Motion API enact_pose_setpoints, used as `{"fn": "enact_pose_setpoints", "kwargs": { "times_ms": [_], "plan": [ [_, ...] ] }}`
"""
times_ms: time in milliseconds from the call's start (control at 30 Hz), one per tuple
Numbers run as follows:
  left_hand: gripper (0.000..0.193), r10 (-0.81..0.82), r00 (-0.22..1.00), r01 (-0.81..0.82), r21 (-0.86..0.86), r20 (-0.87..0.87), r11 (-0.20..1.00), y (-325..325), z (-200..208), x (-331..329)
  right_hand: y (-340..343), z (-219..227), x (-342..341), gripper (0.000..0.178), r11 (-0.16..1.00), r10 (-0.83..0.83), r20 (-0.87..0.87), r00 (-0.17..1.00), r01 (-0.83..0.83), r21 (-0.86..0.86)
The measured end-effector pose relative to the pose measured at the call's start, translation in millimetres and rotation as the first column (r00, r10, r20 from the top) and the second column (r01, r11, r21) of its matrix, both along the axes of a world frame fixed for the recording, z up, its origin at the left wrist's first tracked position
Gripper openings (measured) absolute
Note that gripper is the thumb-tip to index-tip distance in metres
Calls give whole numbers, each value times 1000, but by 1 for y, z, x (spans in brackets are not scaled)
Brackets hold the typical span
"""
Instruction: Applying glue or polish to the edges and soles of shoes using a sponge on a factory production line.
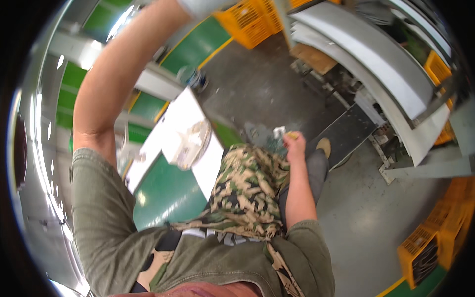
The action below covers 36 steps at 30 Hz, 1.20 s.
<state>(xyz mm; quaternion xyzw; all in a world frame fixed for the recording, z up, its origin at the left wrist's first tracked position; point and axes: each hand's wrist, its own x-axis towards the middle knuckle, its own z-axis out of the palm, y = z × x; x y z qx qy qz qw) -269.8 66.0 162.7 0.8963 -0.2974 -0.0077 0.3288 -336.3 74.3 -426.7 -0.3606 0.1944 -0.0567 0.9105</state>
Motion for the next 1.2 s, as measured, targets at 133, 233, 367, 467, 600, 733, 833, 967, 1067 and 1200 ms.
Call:
{"fn": "enact_pose_setpoints", "kwargs": {
  "times_ms": [133, 233, 367, 467, 600, 733, 833, 967, 1067, 1200],
  "plan": [
    [43, -642, 727, 466, 513, 243, 721, 184, -129, -7, -13, -19, -2, 12, 995, -20, -77, 997, 28, 95],
    [50, -90, 991, 135, 627, -104, 767, 344, -211, -47, -16, -14, 0, 8, 995, 55, -95, 994, -46, 93],
    [56, 595, 776, -305, 702, -209, 644, 602, -365, -138, -13, -22, -8, 10, 995, 88, -180, 980, -77, 69],
    [73, 916, 333, -452, 814, -225, 364, 717, -426, -280, -5, -19, -17, 13, 992, 127, -249, 960, -117, 54],
    [76, 973, -58, -478, 862, -224, 170, 757, -469, -422, -12, -22, -21, 19, 971, 237, -244, 940, -232, 51],
    [77, 977, -77, -493, 859, -199, 136, 733, -471, -451, -7, -5, -15, 20, 960, 253, -287, 924, -277, -45],
    [68, 976, -86, -516, 847, -198, 126, 725, -482, -461, 15, 17, -4, 20, 958, 223, -336, 915, -269, -97],
    [71, 972, -88, -607, 785, -217, 120, 710, -484, -479, 36, 47, 17, 21, 937, 326, -204, 923, -345, -64],
    [73, 943, -276, -586, 810, -188, -10, 705, -505, -514, 57, 69, 31, 19, 925, 371, -111, 922, -377, -40],
    [68, 896, -390, -467, 884, -213, 6, 694, -515, -508, 79, 82, 45, 15, 901, 434, -35, 900, -434, 7]
  ]
}}
